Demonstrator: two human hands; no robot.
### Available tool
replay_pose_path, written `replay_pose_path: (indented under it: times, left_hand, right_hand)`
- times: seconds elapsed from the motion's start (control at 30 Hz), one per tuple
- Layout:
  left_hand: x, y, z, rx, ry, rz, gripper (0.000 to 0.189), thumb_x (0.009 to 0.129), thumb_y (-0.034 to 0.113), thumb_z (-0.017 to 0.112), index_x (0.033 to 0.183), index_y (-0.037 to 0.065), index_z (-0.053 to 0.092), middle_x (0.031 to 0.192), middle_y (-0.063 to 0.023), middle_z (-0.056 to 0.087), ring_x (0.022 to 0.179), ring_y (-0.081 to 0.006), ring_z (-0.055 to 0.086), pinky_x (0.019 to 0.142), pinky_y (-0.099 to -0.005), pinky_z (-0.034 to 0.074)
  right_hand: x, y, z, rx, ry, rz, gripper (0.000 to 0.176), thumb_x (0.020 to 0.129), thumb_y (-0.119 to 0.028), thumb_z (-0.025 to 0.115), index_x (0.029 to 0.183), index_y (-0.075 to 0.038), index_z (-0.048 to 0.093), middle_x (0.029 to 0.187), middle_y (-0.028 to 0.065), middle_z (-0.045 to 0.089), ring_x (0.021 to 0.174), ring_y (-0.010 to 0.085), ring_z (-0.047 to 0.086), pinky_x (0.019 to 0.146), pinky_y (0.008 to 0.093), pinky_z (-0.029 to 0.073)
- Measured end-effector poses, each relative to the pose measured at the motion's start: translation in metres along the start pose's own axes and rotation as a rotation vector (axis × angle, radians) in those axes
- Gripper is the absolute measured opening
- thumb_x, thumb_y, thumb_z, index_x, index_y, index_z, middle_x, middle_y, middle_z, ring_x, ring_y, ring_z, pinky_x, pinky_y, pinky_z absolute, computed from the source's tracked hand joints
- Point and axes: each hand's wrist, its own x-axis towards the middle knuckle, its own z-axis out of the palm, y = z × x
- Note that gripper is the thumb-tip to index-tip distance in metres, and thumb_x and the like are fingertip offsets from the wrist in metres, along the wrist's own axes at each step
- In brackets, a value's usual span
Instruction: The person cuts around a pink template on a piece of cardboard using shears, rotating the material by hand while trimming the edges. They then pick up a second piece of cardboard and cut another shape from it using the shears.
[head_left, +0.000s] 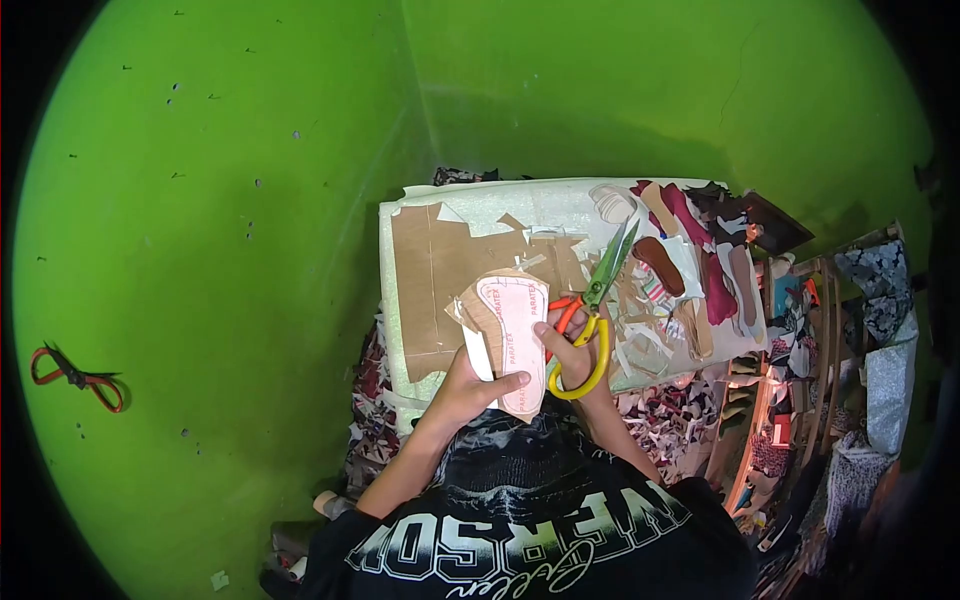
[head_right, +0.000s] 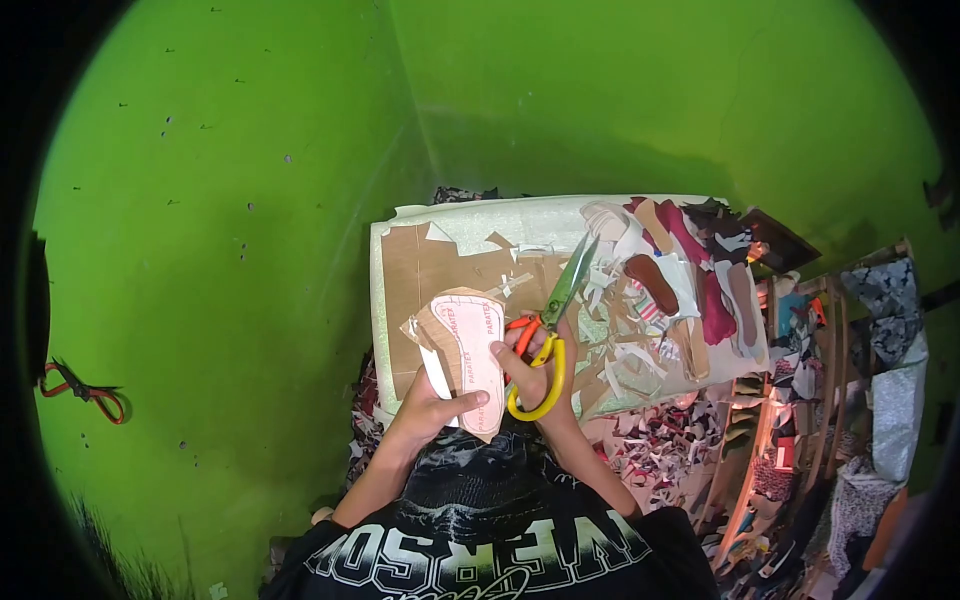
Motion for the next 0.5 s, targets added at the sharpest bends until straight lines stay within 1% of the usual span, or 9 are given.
replay_pose_path:
  times: [0.03,0.13,0.17,0.27,0.3,0.37,0.47,0.5]
  left_hand:
    - [-0.001,0.003,-0.001,0.029,-0.010,-0.014,0.061,0.078,-0.004,0.071,0.134,-0.001,0.047,0.122,-0.0108,0.060,0.113,-0.0196,0.059,0.099,-0.0352,0.046]
    - [0.001,0.015,-0.006,-0.068,0.069,-0.053,0.058,0.081,-0.001,0.070,0.134,-0.001,0.047,0.118,-0.0119,0.063,0.108,-0.0209,0.062,0.097,-0.0363,0.048]
    - [0.003,0.021,0.004,-0.248,0.176,0.005,0.042,0.083,0.006,0.073,0.120,-0.003,0.057,0.106,-0.0090,0.067,0.097,-0.0163,0.065,0.087,-0.0314,0.052]
    - [0.016,0.020,0.005,-0.255,0.273,0.030,0.034,0.085,0.004,0.072,0.116,-0.001,0.060,0.103,-0.0093,0.068,0.094,-0.0152,0.066,0.084,-0.0302,0.053]
    - [0.020,0.016,0.003,-0.237,0.266,0.069,0.028,0.087,0.002,0.070,0.113,0.000,0.060,0.101,-0.0091,0.069,0.091,-0.0145,0.066,0.081,-0.0289,0.054]
    - [0.020,0.018,0.004,-0.197,0.275,0.078,0.027,0.087,0.002,0.070,0.112,0.000,0.061,0.099,-0.0090,0.069,0.089,-0.0143,0.066,0.078,-0.0280,0.054]
    - [0.020,0.020,0.009,-0.157,0.294,0.127,0.025,0.087,0.001,0.070,0.111,0.000,0.061,0.096,-0.0089,0.069,0.086,-0.0141,0.067,0.076,-0.0278,0.055]
    - [0.019,0.022,0.010,-0.145,0.306,0.152,0.024,0.087,0.001,0.070,0.110,0.000,0.061,0.095,-0.0088,0.069,0.085,-0.0141,0.067,0.075,-0.0278,0.055]
  right_hand:
    - [-0.002,-0.005,0.001,-0.039,0.004,-0.014,0.046,0.076,0.002,0.074,0.114,0.005,0.049,0.077,0.0033,0.061,0.070,0.0086,0.058,0.067,0.0221,0.048]
    - [-0.008,-0.012,0.002,-0.108,-0.022,-0.025,0.042,0.076,0.001,0.075,0.110,0.003,0.049,0.076,0.0030,0.060,0.067,0.0071,0.057,0.063,0.0213,0.047]
    - [-0.011,-0.014,0.004,-0.122,-0.033,-0.027,0.042,0.076,0.001,0.075,0.109,0.003,0.049,0.076,0.0029,0.060,0.066,0.0068,0.056,0.062,0.0212,0.046]
    - [-0.020,-0.010,0.006,-0.188,-0.070,-0.058,0.040,0.077,-0.001,0.075,0.106,0.001,0.048,0.078,0.0032,0.060,0.067,0.0062,0.056,0.062,0.0208,0.046]
    - [-0.023,-0.012,0.010,-0.185,-0.073,-0.058,0.040,0.077,-0.001,0.076,0.106,0.001,0.048,0.078,0.0033,0.060,0.067,0.0062,0.056,0.062,0.0209,0.046]
    - [-0.026,-0.019,0.011,-0.162,-0.085,-0.018,0.041,0.077,-0.002,0.076,0.106,0.001,0.048,0.080,0.0038,0.060,0.068,0.0062,0.056,0.063,0.0209,0.047]
    - [-0.025,-0.019,0.006,-0.213,-0.154,-0.095,0.046,0.076,-0.008,0.081,0.105,0.000,0.047,0.080,0.0032,0.058,0.069,0.0065,0.055,0.063,0.0214,0.046]
    - [-0.024,-0.019,0.000,-0.288,-0.212,-0.139,0.049,0.075,-0.011,0.083,0.105,0.000,0.046,0.080,0.0029,0.057,0.069,0.0070,0.054,0.063,0.0219,0.046]
